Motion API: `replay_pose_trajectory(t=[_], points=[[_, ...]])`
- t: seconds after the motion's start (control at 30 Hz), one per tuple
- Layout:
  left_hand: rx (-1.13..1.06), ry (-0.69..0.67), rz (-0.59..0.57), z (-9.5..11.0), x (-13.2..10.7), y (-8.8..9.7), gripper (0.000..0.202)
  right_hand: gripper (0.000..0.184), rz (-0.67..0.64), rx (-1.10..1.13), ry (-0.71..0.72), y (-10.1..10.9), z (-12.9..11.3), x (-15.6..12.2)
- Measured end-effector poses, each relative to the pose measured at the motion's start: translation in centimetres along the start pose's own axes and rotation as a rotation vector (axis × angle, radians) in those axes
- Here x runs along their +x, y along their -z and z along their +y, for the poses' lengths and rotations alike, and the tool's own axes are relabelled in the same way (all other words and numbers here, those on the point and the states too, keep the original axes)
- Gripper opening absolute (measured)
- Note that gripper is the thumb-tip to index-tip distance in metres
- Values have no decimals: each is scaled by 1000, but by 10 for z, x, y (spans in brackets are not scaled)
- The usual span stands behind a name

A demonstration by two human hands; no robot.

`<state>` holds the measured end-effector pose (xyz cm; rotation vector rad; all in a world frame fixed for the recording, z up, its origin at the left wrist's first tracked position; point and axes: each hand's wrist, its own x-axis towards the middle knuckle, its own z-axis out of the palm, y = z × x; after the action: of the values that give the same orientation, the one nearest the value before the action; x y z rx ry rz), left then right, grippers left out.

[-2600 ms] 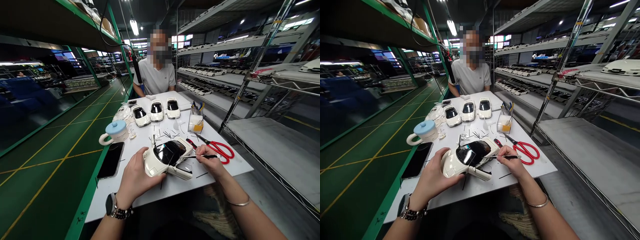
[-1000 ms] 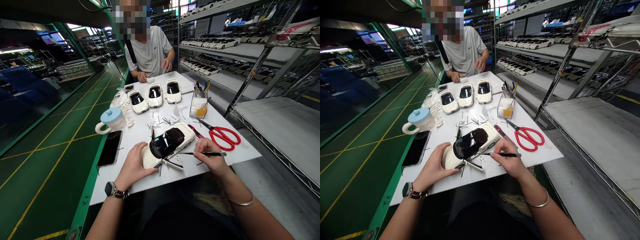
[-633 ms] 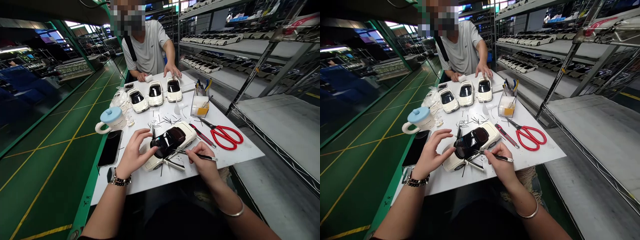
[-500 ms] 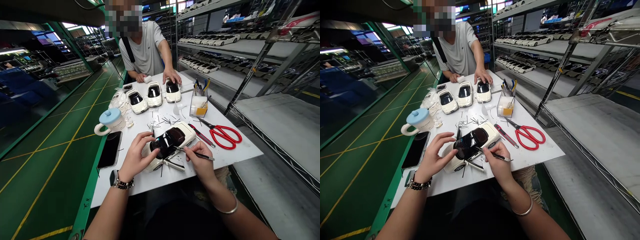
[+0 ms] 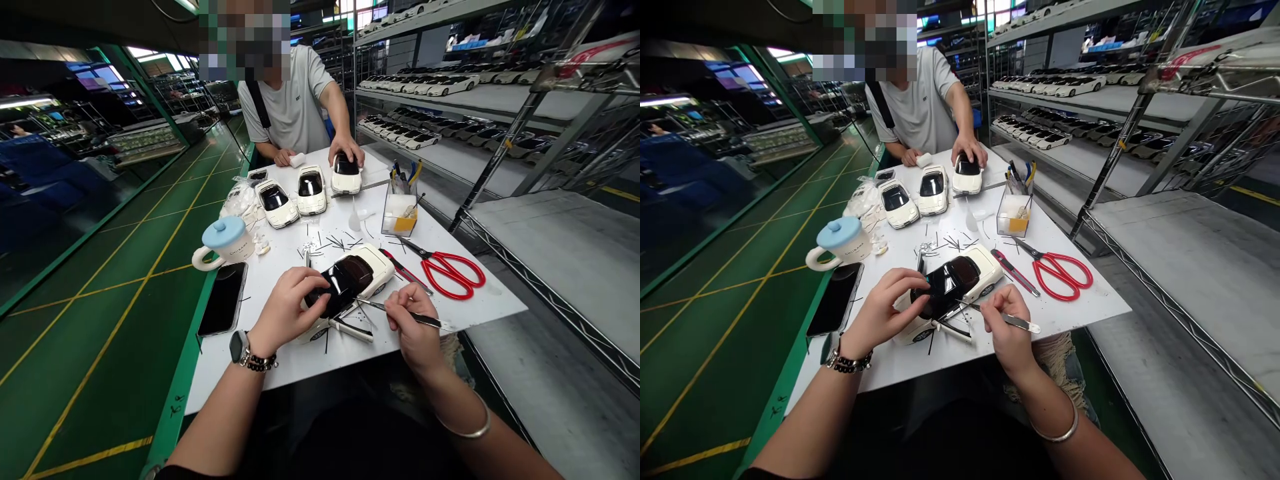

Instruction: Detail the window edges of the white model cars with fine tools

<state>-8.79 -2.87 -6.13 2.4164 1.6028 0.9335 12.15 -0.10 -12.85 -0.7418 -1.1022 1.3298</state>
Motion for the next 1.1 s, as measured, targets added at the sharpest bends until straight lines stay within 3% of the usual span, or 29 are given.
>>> replay_pose_trajectory(t=[0.23,0.33,0.43,0.57,0.67,0.77,0.83,0.93,1.1], points=[[206,-261,-313,2,43,-18,21,26,-39,19,27,6,-16,-13],[245,-366,-392,2,56,-23,21,27,-59,-4,48,2,-22,-16],[178,-388,-390,-2,59,-24,21,25,-102,-20,62,3,-25,-17],[-79,-336,-312,-12,50,-24,19,19,-266,32,120,18,-30,-7],[-336,-296,-268,-21,42,-25,14,19,-377,53,243,36,-39,18],[-501,-268,-253,-28,34,-26,11,19,-412,-93,235,43,-48,55],[-557,-265,-231,-29,30,-26,11,24,-335,-300,171,35,-50,81],[-625,-264,-171,-29,26,-26,13,32,-269,-586,130,5,-41,118],[-723,-244,-112,-30,23,-29,14,29,-388,-731,101,-55,-7,166]])
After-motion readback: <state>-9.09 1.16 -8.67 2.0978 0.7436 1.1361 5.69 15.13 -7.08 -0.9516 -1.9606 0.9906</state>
